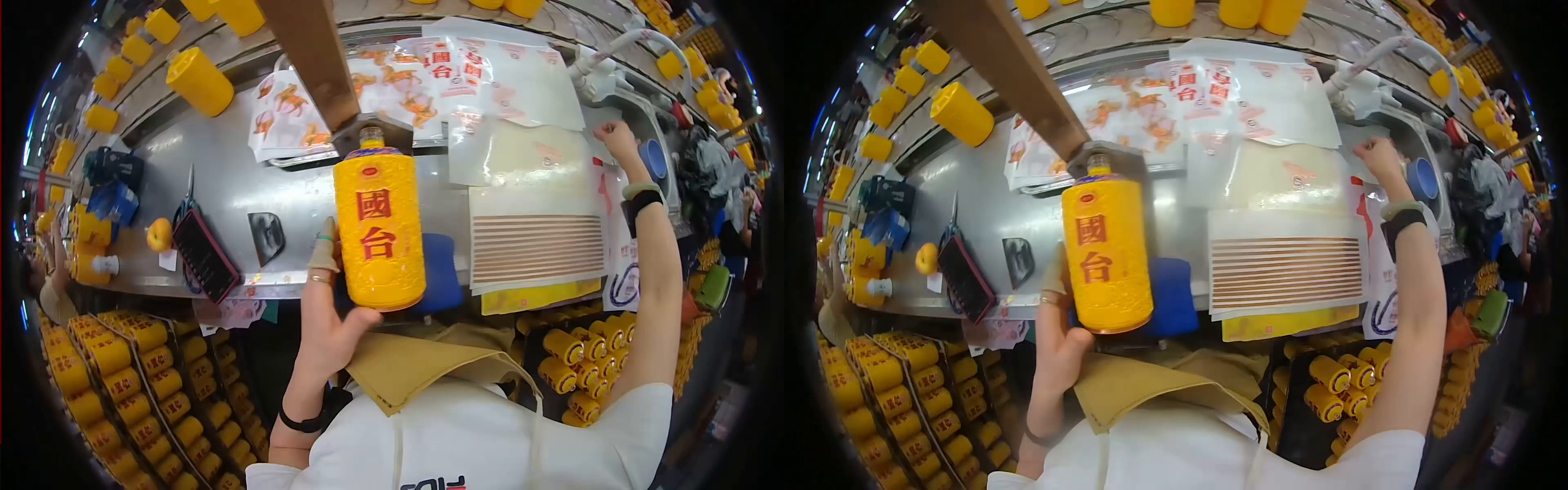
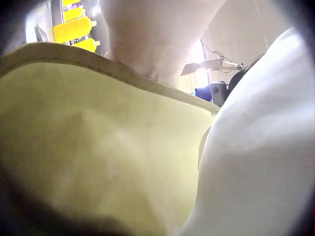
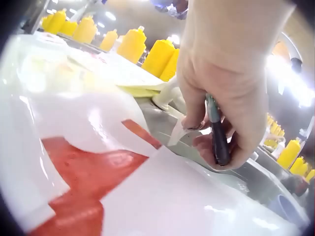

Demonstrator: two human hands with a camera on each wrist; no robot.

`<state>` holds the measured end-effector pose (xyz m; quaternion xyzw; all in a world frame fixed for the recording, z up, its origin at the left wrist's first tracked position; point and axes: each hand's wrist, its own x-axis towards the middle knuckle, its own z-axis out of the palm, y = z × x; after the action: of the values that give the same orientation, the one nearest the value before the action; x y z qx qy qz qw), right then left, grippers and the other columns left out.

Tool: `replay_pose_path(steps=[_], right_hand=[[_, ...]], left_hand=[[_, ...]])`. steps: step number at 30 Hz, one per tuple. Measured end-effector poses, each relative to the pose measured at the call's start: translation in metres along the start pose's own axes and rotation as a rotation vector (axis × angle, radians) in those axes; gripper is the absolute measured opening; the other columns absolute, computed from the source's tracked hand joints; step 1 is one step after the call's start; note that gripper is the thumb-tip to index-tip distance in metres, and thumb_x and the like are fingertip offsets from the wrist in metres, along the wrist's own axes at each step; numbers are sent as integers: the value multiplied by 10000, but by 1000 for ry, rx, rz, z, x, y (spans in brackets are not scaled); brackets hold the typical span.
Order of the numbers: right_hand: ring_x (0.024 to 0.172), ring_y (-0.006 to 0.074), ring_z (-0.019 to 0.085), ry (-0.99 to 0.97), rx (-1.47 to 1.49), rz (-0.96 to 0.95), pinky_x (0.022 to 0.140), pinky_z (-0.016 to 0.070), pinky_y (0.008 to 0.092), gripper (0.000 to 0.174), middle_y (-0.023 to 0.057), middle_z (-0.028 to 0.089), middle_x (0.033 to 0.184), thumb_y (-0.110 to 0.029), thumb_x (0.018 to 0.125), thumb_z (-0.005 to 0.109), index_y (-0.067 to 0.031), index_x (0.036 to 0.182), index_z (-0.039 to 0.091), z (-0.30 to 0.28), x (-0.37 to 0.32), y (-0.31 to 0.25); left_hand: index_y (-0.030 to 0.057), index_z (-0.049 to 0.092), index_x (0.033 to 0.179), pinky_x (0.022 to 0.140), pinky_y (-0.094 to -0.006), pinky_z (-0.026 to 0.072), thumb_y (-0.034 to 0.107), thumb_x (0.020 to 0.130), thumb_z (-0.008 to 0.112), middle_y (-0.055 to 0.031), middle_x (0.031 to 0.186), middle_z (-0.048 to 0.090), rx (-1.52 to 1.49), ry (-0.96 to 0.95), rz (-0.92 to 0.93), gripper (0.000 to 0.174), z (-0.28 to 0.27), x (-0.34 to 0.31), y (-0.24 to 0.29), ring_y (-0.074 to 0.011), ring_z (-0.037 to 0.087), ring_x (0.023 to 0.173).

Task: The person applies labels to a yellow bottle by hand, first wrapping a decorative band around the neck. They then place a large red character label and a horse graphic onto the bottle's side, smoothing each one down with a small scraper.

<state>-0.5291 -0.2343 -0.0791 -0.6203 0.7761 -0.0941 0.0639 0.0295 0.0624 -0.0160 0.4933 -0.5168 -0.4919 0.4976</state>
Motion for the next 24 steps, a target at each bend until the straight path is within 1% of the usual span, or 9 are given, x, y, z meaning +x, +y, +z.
replay_pose_path(steps=[1,3,5,7,13,14,15,20,24], right_hand=[[875,322,746,0,4,-11,794,561,426,266,191,771,935,-284,835,786,-44,950,780,3,1,3],[928,358,736,-87,-326,-35,816,557,447,313,203,765,1005,-325,837,804,-70,1017,780,-2,-12,-8],[985,372,718,92,-331,19,837,547,463,298,182,751,1065,-312,877,787,-82,1065,765,-13,-26,-41],[977,365,701,312,-56,-269,848,533,455,242,152,728,1062,-248,919,755,-56,1066,739,-46,-56,-99],[926,351,652,-83,426,-837,810,519,415,117,140,670,933,-10,851,725,-37,961,694,-119,-225,-280],[923,352,644,-193,443,-921,806,520,424,144,135,654,935,10,826,716,-42,955,681,-127,-244,-295],[921,353,636,-304,459,-1004,803,520,433,172,130,638,936,30,800,707,-47,949,668,-131,-259,-305],[970,340,623,-502,384,-1128,806,512,428,203,109,616,1018,-13,787,748,-84,950,649,-107,-285,-330],[978,344,629,-385,273,-1164,793,516,443,243,115,617,1033,-2,751,733,-86,950,625,-92,-284,-339]], left_hand=[[-96,182,1617,1210,-422,340,384,741,953,-233,1594,402,-7,-47,-8,1262,-1,-1,3,-324,433,1466],[-48,123,1646,1209,-425,355,245,700,992,-200,1635,348,313,-116,19,1317,0,-6,13,-286,395,1496],[-51,181,1634,1169,-415,412,100,688,978,-206,1584,424,366,-61,32,1246,6,-6,12,-284,472,1443],[-54,232,1619,1131,-399,457,74,702,961,-214,1524,498,333,-18,-25,1179,6,-3,3,-277,544,1378],[-36,198,1635,1140,-409,455,36,694,954,-209,1572,443,256,-60,28,1209,0,1,4,-285,506,1416],[-57,210,1623,1162,-410,417,153,682,978,-223,1560,445,221,-52,33,1233,1,1,7,-303,485,1426],[-78,221,1612,1184,-411,378,269,671,1001,-237,1547,446,186,-45,37,1271,0,1,9,-322,465,1437],[-67,158,1630,1210,-414,344,241,730,965,-226,1588,389,125,-107,108,1247,-4,2,14,-308,418,1472],[-44,116,1644,1213,-416,340,119,900,810,-206,1601,370,-91,-72,98,1030,5,4,8,-280,413,1470]])
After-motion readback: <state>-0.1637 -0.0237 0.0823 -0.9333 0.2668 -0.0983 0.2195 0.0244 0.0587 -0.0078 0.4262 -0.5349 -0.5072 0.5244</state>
